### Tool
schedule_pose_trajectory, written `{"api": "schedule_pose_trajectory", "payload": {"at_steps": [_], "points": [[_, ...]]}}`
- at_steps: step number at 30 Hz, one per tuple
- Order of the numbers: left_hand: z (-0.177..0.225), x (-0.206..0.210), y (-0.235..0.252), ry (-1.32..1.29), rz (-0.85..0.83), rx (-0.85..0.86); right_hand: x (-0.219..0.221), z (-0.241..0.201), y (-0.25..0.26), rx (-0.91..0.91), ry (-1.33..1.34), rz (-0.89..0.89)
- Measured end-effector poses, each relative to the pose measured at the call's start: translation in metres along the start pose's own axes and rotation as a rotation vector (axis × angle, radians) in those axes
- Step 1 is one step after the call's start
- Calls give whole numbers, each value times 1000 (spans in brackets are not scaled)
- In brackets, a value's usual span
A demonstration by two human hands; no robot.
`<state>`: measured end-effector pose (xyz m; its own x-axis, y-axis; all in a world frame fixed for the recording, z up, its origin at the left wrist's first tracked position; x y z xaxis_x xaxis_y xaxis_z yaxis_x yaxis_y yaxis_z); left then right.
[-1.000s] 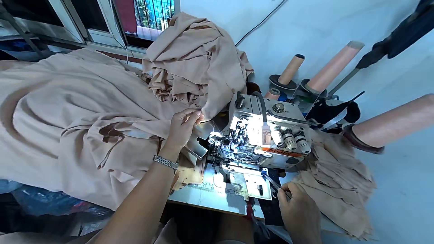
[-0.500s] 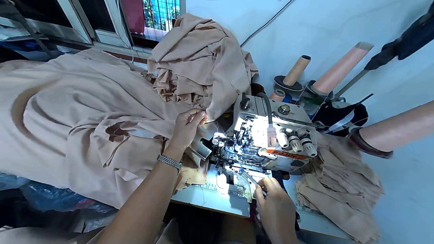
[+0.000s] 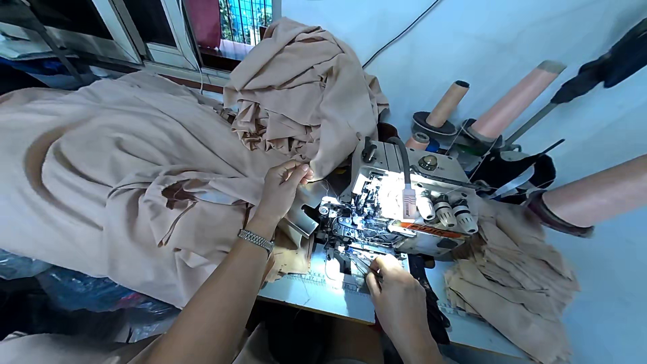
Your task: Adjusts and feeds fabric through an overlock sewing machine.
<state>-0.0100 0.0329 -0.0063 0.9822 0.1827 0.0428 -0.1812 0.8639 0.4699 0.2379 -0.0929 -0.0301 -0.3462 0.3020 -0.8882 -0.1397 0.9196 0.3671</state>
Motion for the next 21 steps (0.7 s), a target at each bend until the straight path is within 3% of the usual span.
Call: {"api": "schedule_pose_trajectory", "payload": {"at_steps": [3, 7, 10, 21], "points": [[1, 0, 0, -11, 3, -8, -18, 4, -4, 14, 73, -71], [2, 0, 0, -19, -4, -11, -42, 27, -27, -18, 157, -20], [1, 0, 0, -12, -6, -11, -57, 38, -45, 66, 313, -101], [3, 0, 0, 15, 8, -8, -12, 52, -53, 230, 429, -1]]}}
Point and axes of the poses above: each hand's wrist, its own y-axis towards the middle knuckle, its own x-axis out of the palm, z = x × y, the point moved 1 cm from there along y, towards the middle knuckle, and after that the axes turned 2 degrees about -x, right-handed, at the moved point
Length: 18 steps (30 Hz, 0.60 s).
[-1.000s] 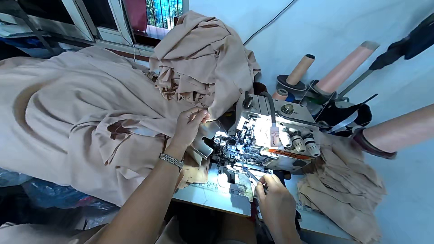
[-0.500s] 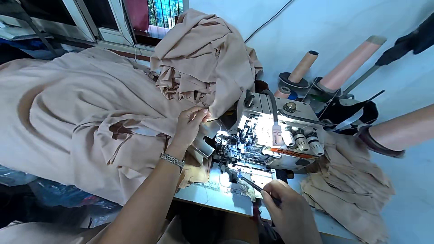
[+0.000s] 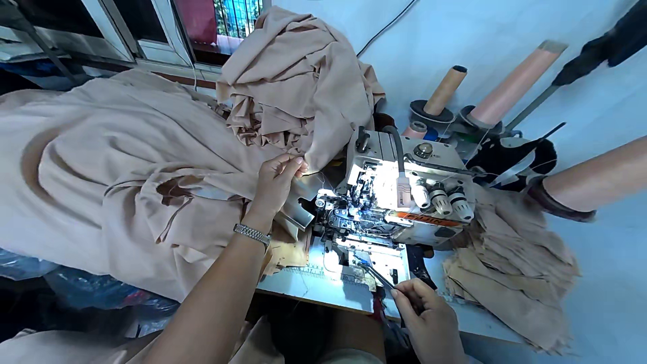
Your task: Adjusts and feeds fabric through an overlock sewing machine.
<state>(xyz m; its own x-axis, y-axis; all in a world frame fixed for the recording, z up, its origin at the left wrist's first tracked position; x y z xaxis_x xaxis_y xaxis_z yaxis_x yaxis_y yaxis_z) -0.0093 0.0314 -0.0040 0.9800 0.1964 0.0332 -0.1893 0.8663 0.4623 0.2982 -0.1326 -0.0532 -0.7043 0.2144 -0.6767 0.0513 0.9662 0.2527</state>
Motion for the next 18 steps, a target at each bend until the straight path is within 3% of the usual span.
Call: {"api": "schedule_pose_trajectory", "payload": {"at_steps": [18], "points": [[-1, 0, 0, -42, -4, -2, 14, -8, 11, -49, -78, 1]]}}
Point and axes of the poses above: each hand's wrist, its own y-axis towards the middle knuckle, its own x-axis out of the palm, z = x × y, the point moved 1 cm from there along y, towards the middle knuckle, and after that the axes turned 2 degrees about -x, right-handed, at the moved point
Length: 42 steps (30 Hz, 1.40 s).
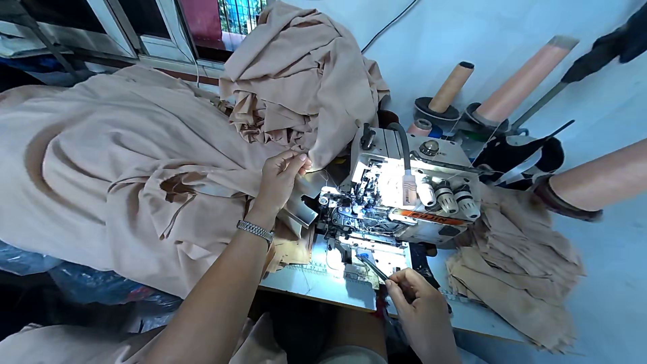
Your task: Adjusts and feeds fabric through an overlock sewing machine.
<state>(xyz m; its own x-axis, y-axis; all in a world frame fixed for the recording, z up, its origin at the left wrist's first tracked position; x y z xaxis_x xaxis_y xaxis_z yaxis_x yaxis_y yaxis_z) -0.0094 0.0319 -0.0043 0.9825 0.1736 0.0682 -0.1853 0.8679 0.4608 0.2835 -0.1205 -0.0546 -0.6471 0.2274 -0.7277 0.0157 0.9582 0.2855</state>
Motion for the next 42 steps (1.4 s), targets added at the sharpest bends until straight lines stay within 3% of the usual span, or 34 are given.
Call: {"api": "schedule_pose_trajectory", "payload": {"at_steps": [6, 18, 24, 34, 38, 42], "points": [[3, 1, 0, 16, 4, -26, -10, 13, 11, 11, -90, 62], [-2, -1, 0, 7, -2, 10, -13, 0, 13, 50, -236, -4], [0, -1, 0, 16, -7, 5, -15, -1, 22, 66, -195, 35], [-1, -1, 1, 10, 4, 6, 1, -27, 39, 125, -196, -89], [-1, -2, 1, 10, 5, -5, -8, -12, 37, 88, -82, -68], [0, -2, 1, 10, -2, -12, -22, -2, 27, 122, -141, -86]]}}
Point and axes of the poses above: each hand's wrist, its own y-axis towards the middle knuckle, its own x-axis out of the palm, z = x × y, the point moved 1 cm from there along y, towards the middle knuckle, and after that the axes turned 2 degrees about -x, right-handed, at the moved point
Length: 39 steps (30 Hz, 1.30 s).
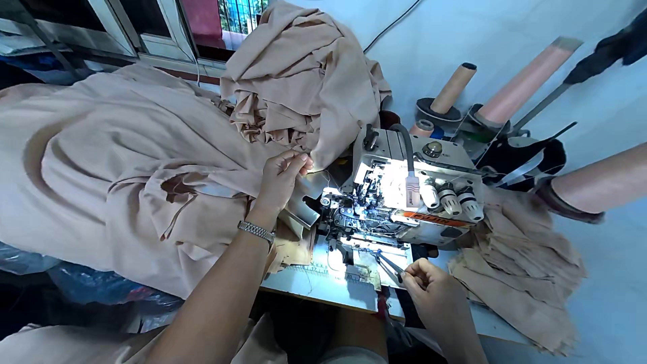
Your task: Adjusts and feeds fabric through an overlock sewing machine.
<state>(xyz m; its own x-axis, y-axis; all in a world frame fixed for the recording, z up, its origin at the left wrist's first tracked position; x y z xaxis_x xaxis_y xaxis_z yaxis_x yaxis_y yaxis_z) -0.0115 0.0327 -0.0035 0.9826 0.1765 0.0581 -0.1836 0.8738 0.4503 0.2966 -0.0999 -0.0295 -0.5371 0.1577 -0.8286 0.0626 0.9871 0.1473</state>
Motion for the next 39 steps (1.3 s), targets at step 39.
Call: {"api": "schedule_pose_trajectory", "payload": {"at_steps": [39], "points": [[-1, 0, 0, -35, 1, 4, 24, 1, -7, -135, -57, 177]]}}
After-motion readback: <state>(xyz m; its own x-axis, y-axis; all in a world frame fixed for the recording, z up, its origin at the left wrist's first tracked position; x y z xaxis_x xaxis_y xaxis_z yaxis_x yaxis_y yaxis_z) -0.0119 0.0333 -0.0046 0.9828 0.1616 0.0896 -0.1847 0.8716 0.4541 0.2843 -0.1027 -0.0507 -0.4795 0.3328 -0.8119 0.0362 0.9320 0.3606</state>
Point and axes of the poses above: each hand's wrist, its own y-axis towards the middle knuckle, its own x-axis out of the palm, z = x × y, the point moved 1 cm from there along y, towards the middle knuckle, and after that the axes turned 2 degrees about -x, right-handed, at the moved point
